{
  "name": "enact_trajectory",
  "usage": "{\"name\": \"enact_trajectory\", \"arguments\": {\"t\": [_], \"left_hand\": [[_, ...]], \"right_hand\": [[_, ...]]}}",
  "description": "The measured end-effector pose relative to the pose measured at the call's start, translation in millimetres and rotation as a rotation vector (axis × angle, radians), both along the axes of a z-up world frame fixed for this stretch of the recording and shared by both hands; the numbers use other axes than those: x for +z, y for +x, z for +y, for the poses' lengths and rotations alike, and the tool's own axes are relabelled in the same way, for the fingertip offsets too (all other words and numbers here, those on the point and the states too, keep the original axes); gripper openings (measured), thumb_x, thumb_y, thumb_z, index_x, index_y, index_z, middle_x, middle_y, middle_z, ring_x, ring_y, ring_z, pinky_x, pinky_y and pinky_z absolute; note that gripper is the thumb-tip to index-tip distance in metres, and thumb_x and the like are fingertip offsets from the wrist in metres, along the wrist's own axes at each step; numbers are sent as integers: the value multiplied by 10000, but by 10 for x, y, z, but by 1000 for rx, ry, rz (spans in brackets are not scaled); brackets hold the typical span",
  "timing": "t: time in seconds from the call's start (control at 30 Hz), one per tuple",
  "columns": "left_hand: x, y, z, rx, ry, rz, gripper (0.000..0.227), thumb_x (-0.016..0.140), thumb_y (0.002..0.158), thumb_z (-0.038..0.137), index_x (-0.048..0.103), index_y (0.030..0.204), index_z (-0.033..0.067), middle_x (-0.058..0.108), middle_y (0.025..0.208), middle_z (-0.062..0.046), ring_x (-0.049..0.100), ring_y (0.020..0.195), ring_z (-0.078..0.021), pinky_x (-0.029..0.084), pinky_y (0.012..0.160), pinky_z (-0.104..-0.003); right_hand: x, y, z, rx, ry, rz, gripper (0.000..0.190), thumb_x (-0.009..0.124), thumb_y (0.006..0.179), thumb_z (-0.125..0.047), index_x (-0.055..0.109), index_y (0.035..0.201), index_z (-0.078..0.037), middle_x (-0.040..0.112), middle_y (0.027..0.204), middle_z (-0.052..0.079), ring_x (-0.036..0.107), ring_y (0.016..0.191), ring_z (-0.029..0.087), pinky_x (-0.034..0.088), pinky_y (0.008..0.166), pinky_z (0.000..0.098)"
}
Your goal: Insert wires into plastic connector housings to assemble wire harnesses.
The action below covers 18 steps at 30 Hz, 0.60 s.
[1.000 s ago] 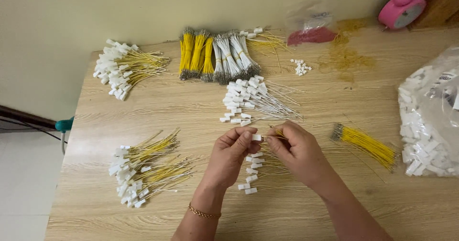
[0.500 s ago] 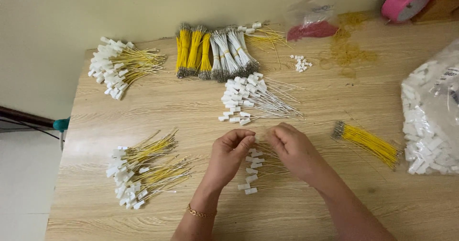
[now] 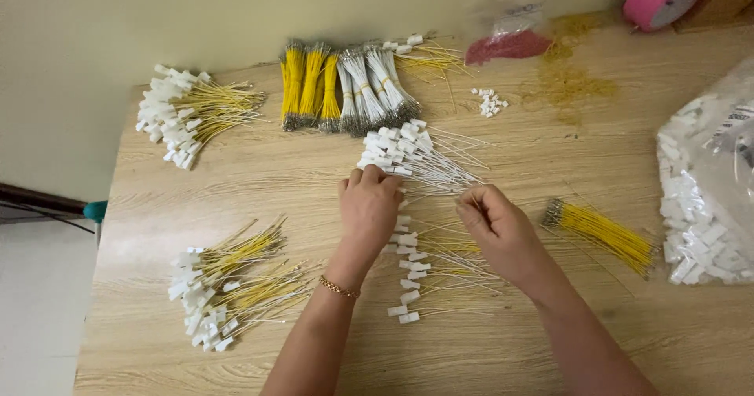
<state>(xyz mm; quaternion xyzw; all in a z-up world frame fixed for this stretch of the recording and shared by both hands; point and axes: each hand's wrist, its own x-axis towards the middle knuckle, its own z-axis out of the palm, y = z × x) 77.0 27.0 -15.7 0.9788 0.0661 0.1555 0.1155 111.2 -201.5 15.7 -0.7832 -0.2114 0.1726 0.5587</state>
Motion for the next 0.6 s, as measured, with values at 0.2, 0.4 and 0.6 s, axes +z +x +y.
{"name": "enact_trajectory", "arguments": {"t": [0.2, 0.4, 0.6], "left_hand": [[16, 32, -1, -13, -27, -28, 166, 780, 792, 217, 781, 951, 169, 711, 996, -35, 601, 1024, -265, 441, 867, -455], [409, -256, -45, -131, -349, -237, 129, 723, 934, 153, 751, 1043, 91, 748, 971, -91, 660, 925, -286, 492, 857, -441], [814, -574, -236, -68, -892, 15, 244, 705, 950, 185, 758, 1164, 81, 751, 904, -74, 669, 747, -141, 552, 660, -280]], "right_hand": [[138, -27, 101, -87, 56, 282, 167, 639, 966, -172, 706, 1058, -51, 653, 787, -11, 504, 597, 89, 470, 522, 263], [26, -55, 75, -46, 84, 191, 145, 687, 943, -153, 718, 1046, -56, 656, 809, -30, 571, 691, 44, 500, 592, 225], [42, -129, 94, -6, 75, 146, 120, 703, 964, -151, 698, 993, -34, 610, 795, -17, 531, 697, 63, 468, 606, 240]]}}
